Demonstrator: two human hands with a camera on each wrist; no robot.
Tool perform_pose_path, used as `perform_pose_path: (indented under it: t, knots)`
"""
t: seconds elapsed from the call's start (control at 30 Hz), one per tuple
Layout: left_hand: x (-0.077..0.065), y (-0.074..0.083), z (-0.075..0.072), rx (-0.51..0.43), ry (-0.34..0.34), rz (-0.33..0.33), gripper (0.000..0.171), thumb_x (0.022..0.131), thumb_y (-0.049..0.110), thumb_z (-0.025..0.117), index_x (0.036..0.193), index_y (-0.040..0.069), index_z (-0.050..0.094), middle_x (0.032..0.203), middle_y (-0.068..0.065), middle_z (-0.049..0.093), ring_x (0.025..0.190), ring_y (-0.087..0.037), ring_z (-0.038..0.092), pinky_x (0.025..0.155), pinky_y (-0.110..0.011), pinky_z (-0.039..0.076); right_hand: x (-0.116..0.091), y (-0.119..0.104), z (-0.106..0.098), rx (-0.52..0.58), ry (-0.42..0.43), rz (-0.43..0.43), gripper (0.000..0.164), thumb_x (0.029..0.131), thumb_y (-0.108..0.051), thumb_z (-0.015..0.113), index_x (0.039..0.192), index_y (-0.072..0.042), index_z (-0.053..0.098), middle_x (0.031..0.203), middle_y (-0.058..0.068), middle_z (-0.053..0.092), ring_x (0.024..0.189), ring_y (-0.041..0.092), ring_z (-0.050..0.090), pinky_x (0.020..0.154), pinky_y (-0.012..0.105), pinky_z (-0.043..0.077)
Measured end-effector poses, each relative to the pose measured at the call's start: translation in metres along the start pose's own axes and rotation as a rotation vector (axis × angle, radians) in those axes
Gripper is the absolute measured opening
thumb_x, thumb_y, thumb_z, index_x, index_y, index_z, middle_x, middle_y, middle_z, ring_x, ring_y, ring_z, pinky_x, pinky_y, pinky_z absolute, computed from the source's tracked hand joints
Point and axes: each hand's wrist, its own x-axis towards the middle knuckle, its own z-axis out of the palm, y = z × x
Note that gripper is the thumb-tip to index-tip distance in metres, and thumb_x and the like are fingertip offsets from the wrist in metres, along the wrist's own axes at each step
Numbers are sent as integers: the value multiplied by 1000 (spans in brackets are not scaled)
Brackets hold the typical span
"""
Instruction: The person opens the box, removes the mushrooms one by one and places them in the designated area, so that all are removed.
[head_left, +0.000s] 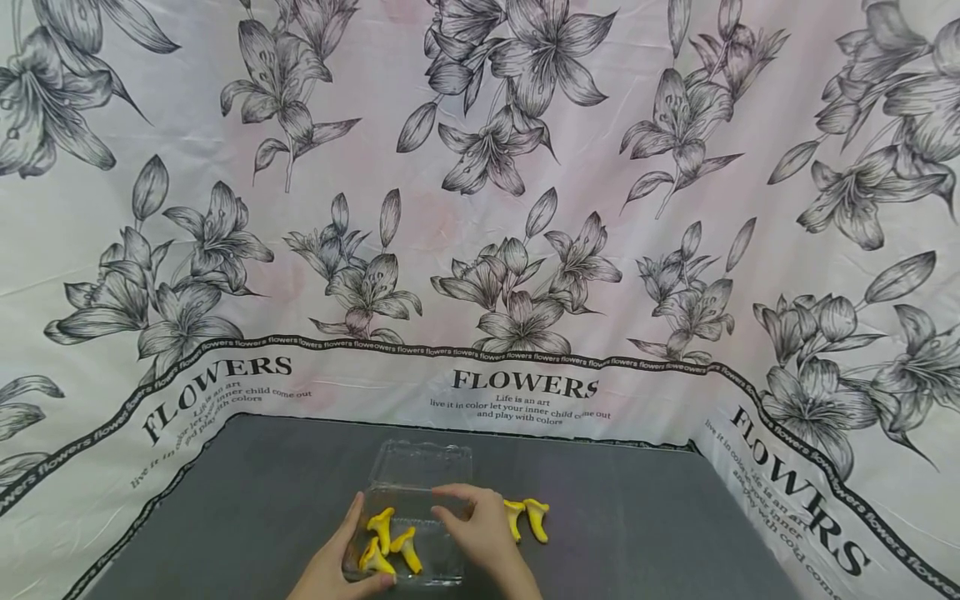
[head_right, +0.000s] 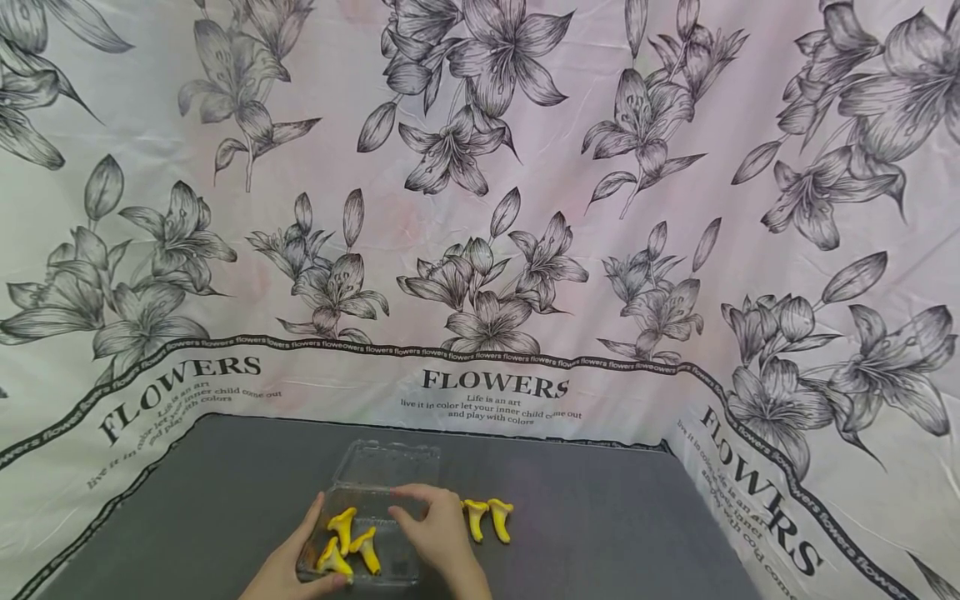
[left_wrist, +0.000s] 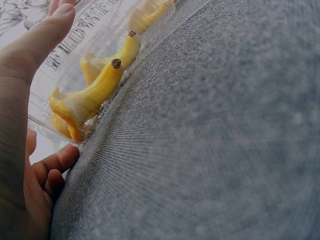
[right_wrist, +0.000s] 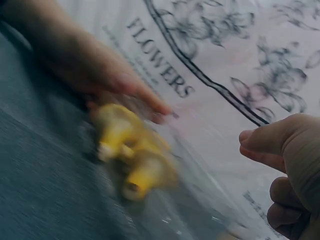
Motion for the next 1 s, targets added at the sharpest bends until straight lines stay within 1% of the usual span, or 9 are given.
perform_pose_path:
  t: [0.13, 0.33, 0.43, 0.53, 0.67, 0.77, 0.9, 0.97, 1.0]
  knots:
    - [1, 1, 0, 8, 0, 10, 118, 91, 42, 84, 173, 15, 3, 170, -37, 18, 69, -18, 51, 57, -32, 46, -1, -6, 18, 35, -53, -47, 20, 94, -10, 81, 114, -10, 83, 112, 12, 81, 36, -11, 22, 38, 11, 25]
    - [1, 2, 0, -10, 1, -2, 119, 90, 44, 85, 173, 18, 3, 166, -36, 30, 62, -14, 46, 51, -27, 41, -1, -2, 35, 34, -93, -58, 19, 95, -8, 79, 114, -4, 82, 100, 11, 82, 36, -11, 22, 36, 10, 25]
    - [1, 1, 0, -13, -1, 6, 118, 91, 42, 84, 173, 17, 3, 163, -35, 34, 61, -13, 46, 50, -26, 41, -2, 3, 39, -7, -96, -43, 19, 95, -9, 80, 113, -4, 82, 74, 6, 77, 35, -10, 21, 36, 10, 24]
    - [0, 1, 0, -3, 1, 17, 118, 91, 41, 84, 173, 16, 3, 163, -35, 33, 64, -16, 49, 52, -29, 44, -3, 5, 41, -61, -94, -23, 19, 94, -11, 81, 112, -5, 83, 52, -4, 59, 35, -9, 20, 36, 10, 24]
    - [-2, 1, 1, 36, 28, 53, 117, 90, 39, 86, 172, 12, 8, 170, -35, 20, 98, -35, 65, 69, -45, 57, -3, 4, 43, -132, -108, 5, 19, 93, -12, 82, 111, -7, 83, 47, -10, 48, 35, -8, 20, 36, 10, 23]
    - [-3, 1, 1, 54, 38, 60, 116, 90, 39, 86, 172, 11, 9, 170, -34, 18, 116, -45, 61, 78, -55, 57, -3, 3, 44, -165, -121, 24, 19, 93, -11, 82, 111, -8, 84, 52, -14, 52, 35, -7, 19, 36, 11, 21]
    - [-3, 3, 1, 52, 32, 39, 116, 90, 40, 85, 172, 11, 9, 171, -33, 17, 118, -50, 60, 80, -59, 57, -4, 1, 43, -180, -145, 53, 20, 92, -10, 82, 112, -9, 84, 50, -16, 45, 35, -5, 17, 36, 12, 20]
    - [-4, 3, 1, 58, 34, 36, 115, 90, 42, 84, 172, 10, 10, 171, -31, 17, 133, -62, 50, 85, -69, 55, -4, 0, 43, -183, -158, 72, 20, 92, -10, 82, 112, -9, 84, 46, -13, 42, 35, -4, 16, 36, 13, 19]
    - [-4, 4, 1, 56, 32, 35, 115, 91, 42, 84, 172, 10, 9, 172, -31, 16, 136, -64, 46, 88, -73, 53, -4, 0, 43, -191, -161, 76, 20, 92, -9, 81, 112, -10, 85, 48, -12, 49, 35, -4, 16, 36, 13, 19]
